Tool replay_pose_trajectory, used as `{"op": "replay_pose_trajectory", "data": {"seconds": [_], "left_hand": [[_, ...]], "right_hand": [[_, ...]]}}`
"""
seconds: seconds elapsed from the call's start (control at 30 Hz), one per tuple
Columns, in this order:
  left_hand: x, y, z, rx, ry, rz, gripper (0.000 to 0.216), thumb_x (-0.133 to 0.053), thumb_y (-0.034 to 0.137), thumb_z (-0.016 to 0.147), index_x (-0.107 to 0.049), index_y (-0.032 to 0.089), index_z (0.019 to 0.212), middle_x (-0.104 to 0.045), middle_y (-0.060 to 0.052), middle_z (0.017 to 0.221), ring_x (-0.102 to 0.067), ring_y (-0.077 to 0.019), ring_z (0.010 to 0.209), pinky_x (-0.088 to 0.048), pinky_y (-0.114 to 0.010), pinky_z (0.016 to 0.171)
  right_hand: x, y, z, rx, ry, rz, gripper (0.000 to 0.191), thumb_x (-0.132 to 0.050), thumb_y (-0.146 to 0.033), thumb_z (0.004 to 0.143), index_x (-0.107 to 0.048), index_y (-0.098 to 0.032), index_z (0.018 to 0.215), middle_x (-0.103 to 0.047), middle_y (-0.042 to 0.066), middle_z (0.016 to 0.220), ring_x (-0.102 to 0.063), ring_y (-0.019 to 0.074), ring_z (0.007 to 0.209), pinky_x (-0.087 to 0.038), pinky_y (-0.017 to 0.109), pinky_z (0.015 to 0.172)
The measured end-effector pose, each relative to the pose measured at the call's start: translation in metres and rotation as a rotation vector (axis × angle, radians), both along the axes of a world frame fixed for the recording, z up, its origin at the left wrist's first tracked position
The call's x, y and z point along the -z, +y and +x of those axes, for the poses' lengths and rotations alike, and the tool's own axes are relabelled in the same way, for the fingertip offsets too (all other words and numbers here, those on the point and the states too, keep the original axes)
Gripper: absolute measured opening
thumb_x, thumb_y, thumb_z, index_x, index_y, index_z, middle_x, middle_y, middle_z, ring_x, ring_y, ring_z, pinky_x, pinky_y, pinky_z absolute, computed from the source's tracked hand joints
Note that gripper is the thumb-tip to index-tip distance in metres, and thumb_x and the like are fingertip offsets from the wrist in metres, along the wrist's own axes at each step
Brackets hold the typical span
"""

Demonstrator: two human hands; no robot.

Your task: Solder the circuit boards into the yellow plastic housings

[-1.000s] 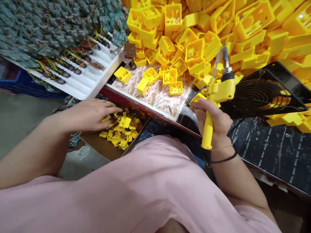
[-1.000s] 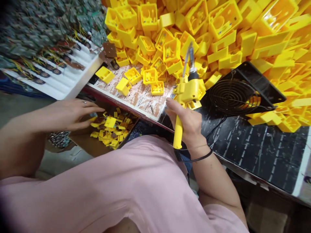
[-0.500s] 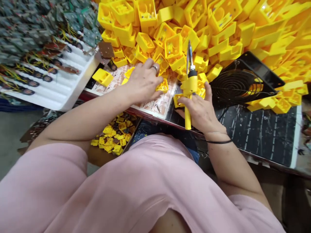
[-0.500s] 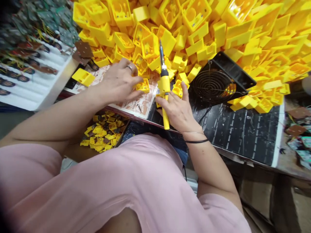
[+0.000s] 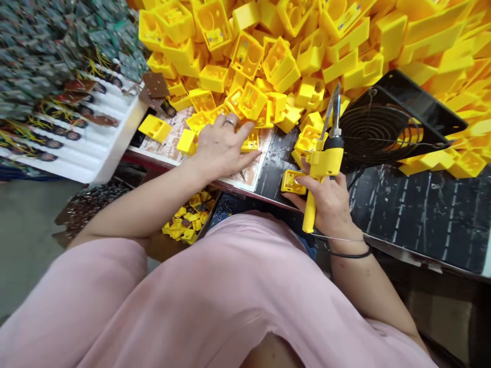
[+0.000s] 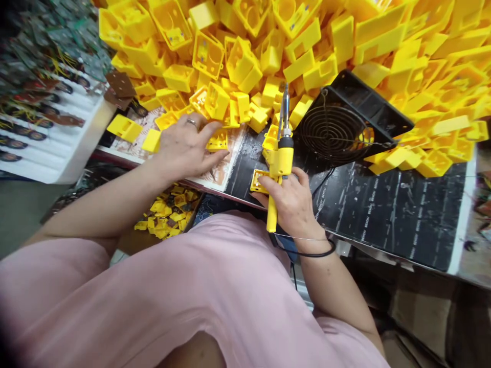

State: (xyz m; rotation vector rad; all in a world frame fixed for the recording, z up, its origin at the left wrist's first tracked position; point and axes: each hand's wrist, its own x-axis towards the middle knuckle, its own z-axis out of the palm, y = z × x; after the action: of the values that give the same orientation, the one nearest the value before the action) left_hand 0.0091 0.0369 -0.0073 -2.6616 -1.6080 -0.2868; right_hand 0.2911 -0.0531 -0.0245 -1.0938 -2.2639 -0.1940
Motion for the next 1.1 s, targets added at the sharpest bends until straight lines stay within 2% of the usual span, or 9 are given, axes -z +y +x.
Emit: {"op": "replay_pose_trajectory", "data": {"seconds": [0.13,0.3,0.43,0.53,0.6,0.73,0.83,1.0,1.1], "left_hand": [[0.004,-0.002,0.008,0.052,0.045,0.024,0.055,-0.058,0.054,0.099,-0.067,0.015,0.137,-0.072,-0.021,0.123,-0.068,-0.0411,0.115,-0.056,-0.051,0.091],[0.01,-0.006,-0.009,0.525,-0.15,-0.01,0.057,-0.054,0.028,0.097,-0.05,0.015,0.152,-0.061,-0.021,0.149,-0.065,-0.0314,0.134,-0.06,-0.043,0.103],[0.011,-0.003,0.01,0.783,-0.196,-0.058,0.054,-0.047,0.009,0.092,-0.051,0.014,0.145,-0.064,-0.018,0.144,-0.069,-0.0229,0.128,-0.061,-0.032,0.097],[0.0,0.001,0.018,0.873,-0.207,-0.052,0.053,-0.048,0.013,0.094,-0.052,0.012,0.147,-0.069,-0.017,0.139,-0.071,-0.0258,0.125,-0.06,-0.039,0.104],[-0.013,0.001,0.005,0.755,-0.24,-0.075,0.054,-0.053,0.026,0.097,-0.053,0.015,0.15,-0.069,-0.015,0.142,-0.068,-0.0282,0.132,-0.057,-0.044,0.111],[-0.033,-0.011,-0.037,0.324,-0.174,-0.098,0.051,-0.05,0.046,0.103,-0.062,0.021,0.146,-0.072,-0.011,0.143,-0.069,-0.0296,0.127,-0.056,-0.048,0.11],[-0.032,-0.025,-0.047,0.244,-0.012,-0.101,0.062,-0.054,0.058,0.101,-0.064,0.015,0.146,-0.072,-0.016,0.14,-0.071,-0.0362,0.122,-0.057,-0.051,0.103],[-0.022,-0.029,-0.022,0.142,0.126,-0.097,0.061,-0.057,0.051,0.102,-0.06,0.016,0.152,-0.076,-0.016,0.118,-0.073,-0.0351,0.108,-0.058,-0.046,0.093],[-0.018,-0.031,0.0,0.084,0.128,-0.103,0.057,-0.056,0.057,0.102,-0.067,0.022,0.146,-0.072,-0.018,0.131,-0.074,-0.0359,0.106,-0.057,-0.042,0.078]], "right_hand": [[0.007,-0.006,0.005,0.023,0.062,-0.015,0.048,-0.081,-0.032,0.094,-0.057,-0.028,0.136,-0.079,0.006,0.11,-0.077,0.0253,0.092,-0.063,0.039,0.084],[0.006,-0.014,0.015,0.042,0.095,-0.019,0.054,-0.084,-0.034,0.091,-0.057,-0.025,0.137,-0.078,0.011,0.122,-0.078,0.0254,0.091,-0.064,0.036,0.078],[0.007,-0.014,0.008,0.032,0.072,-0.028,0.045,-0.081,-0.033,0.095,-0.058,-0.025,0.133,-0.079,0.008,0.113,-0.077,0.0236,0.088,-0.063,0.034,0.077],[0.006,-0.011,0.002,0.028,0.049,0.0,0.039,-0.079,-0.032,0.096,-0.06,-0.023,0.129,-0.077,0.005,0.098,-0.074,0.0223,0.08,-0.059,0.033,0.071],[0.004,-0.01,0.001,0.03,0.045,0.007,0.039,-0.081,-0.03,0.095,-0.06,-0.021,0.127,-0.077,0.007,0.101,-0.074,0.0237,0.084,-0.058,0.033,0.072],[0.002,-0.004,-0.004,-0.014,0.059,-0.024,0.046,-0.086,-0.024,0.089,-0.058,-0.023,0.126,-0.077,0.01,0.119,-0.074,0.0253,0.095,-0.059,0.036,0.081],[0.009,0.004,-0.014,-0.087,0.071,-0.012,0.042,-0.082,-0.03,0.093,-0.059,-0.025,0.128,-0.078,0.008,0.116,-0.074,0.0255,0.099,-0.059,0.036,0.084],[0.022,0.009,-0.022,-0.071,0.108,-0.033,0.034,-0.073,-0.035,0.101,-0.06,-0.024,0.131,-0.077,0.007,0.11,-0.074,0.0228,0.095,-0.059,0.035,0.084],[0.021,0.003,-0.017,-0.061,0.09,-0.051,0.041,-0.075,-0.035,0.1,-0.058,-0.026,0.136,-0.077,0.008,0.115,-0.073,0.022,0.093,-0.059,0.034,0.082]]}}
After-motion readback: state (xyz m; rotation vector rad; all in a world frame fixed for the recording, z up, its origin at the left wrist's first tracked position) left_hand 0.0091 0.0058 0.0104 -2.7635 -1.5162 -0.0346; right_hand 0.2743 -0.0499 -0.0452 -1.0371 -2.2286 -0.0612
